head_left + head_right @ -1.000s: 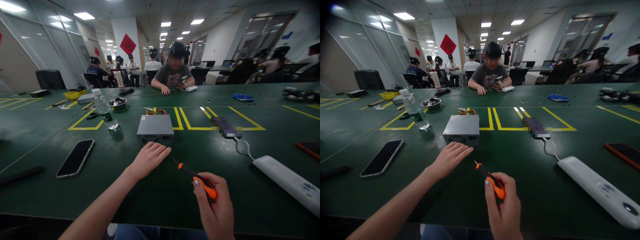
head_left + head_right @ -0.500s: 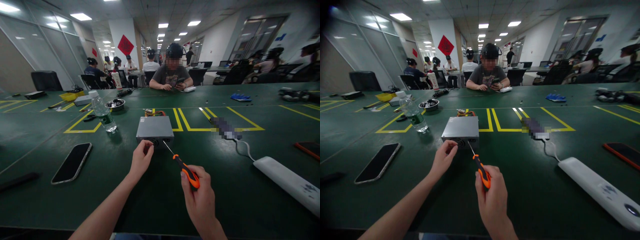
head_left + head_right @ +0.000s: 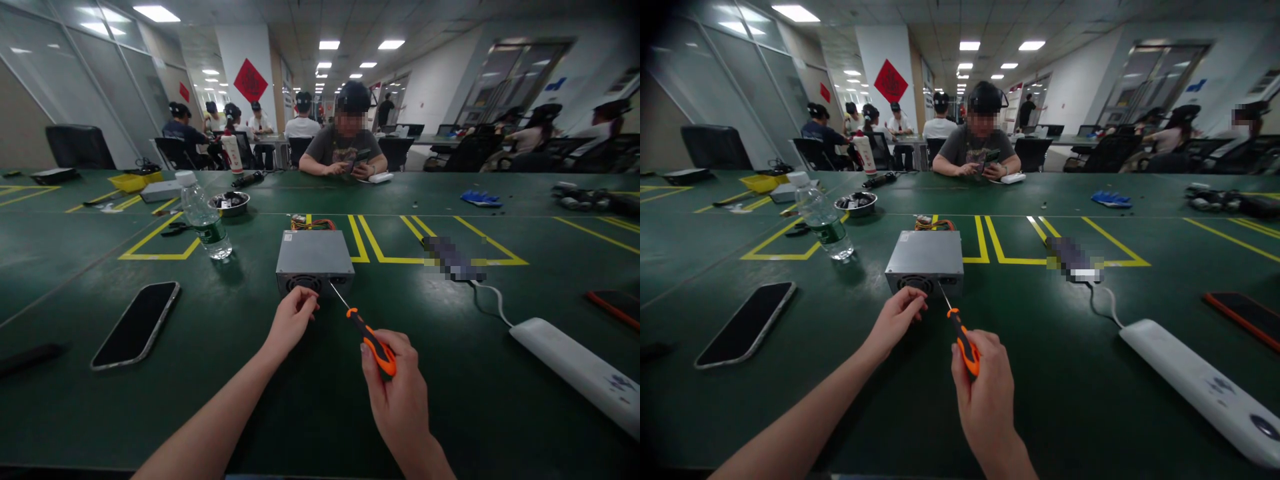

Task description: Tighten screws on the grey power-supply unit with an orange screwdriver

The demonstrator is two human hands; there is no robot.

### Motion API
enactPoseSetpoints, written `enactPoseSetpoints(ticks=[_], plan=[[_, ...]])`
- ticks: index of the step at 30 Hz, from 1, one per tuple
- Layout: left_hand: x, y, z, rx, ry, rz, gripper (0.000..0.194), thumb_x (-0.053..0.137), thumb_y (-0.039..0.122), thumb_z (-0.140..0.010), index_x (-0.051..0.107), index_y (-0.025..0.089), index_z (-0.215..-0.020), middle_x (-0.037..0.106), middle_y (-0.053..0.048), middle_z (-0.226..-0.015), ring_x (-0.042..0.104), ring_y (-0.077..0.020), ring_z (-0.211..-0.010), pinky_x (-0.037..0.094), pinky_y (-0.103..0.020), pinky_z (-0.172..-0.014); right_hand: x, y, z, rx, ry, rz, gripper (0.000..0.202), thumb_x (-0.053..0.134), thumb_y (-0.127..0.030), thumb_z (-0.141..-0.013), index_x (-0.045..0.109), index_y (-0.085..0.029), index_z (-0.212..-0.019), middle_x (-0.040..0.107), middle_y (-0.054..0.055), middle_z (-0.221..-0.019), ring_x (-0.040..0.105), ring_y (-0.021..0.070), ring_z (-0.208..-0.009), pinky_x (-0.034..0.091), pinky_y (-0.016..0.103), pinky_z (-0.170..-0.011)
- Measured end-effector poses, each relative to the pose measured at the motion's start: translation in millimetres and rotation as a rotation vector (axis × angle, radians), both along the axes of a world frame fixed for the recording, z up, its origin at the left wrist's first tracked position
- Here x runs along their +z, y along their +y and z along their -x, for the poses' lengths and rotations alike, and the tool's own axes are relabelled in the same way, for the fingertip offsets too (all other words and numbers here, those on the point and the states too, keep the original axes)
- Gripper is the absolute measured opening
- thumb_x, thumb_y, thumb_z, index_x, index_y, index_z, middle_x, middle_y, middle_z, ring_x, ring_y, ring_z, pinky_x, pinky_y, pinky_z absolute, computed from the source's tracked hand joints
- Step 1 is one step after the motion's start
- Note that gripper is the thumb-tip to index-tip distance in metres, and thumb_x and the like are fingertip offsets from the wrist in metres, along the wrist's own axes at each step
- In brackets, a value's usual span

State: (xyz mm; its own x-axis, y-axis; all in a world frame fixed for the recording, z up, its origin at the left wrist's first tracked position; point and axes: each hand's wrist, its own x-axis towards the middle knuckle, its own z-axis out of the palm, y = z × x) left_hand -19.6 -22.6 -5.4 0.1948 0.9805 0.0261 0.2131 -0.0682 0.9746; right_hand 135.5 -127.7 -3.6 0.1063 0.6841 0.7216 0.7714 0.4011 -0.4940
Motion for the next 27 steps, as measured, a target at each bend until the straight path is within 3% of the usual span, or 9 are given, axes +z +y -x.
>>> enactPoseSetpoints(ticks=[12, 19, 27], plan=[[-1.7, 0, -1, -0.036, -0.062, 0.051, 0.022, 0.049, 0.033, -0.082, 0.056, 0.017, -0.094, 0.058, 0.000, -0.078, 0.051, -0.0090, -0.061, 0.040, -0.023, -0.057, -4.8, 2, 0, 0.050, -0.007, 0.003, 0.025, 0.047, -0.018, -0.089, 0.040, -0.019, -0.113, 0.051, 0.008, -0.098, 0.054, 0.0199, -0.087, 0.050, 0.034, -0.068], [0.8, 2, -10, -0.131, -0.369, 0.231, 0.034, 0.052, 0.030, -0.080, 0.057, 0.020, -0.112, 0.057, -0.001, -0.089, 0.049, -0.0064, -0.062, 0.035, -0.021, -0.057, -6.4, 1, 0, 0.056, -0.013, -0.017, 0.025, 0.048, -0.017, -0.088, 0.041, -0.019, -0.112, 0.051, 0.008, -0.098, 0.053, 0.0203, -0.088, 0.049, 0.035, -0.069], [-1.6, 5, -10, -0.126, -0.533, 0.342, 0.033, 0.056, 0.030, -0.078, 0.060, 0.021, -0.110, 0.058, -0.003, -0.091, 0.047, -0.0059, -0.063, 0.033, -0.020, -0.056, -6.0, 1, 1, 0.048, -0.021, -0.024, 0.025, 0.048, -0.016, -0.088, 0.042, -0.018, -0.111, 0.051, 0.008, -0.097, 0.054, 0.0206, -0.089, 0.049, 0.035, -0.069]])
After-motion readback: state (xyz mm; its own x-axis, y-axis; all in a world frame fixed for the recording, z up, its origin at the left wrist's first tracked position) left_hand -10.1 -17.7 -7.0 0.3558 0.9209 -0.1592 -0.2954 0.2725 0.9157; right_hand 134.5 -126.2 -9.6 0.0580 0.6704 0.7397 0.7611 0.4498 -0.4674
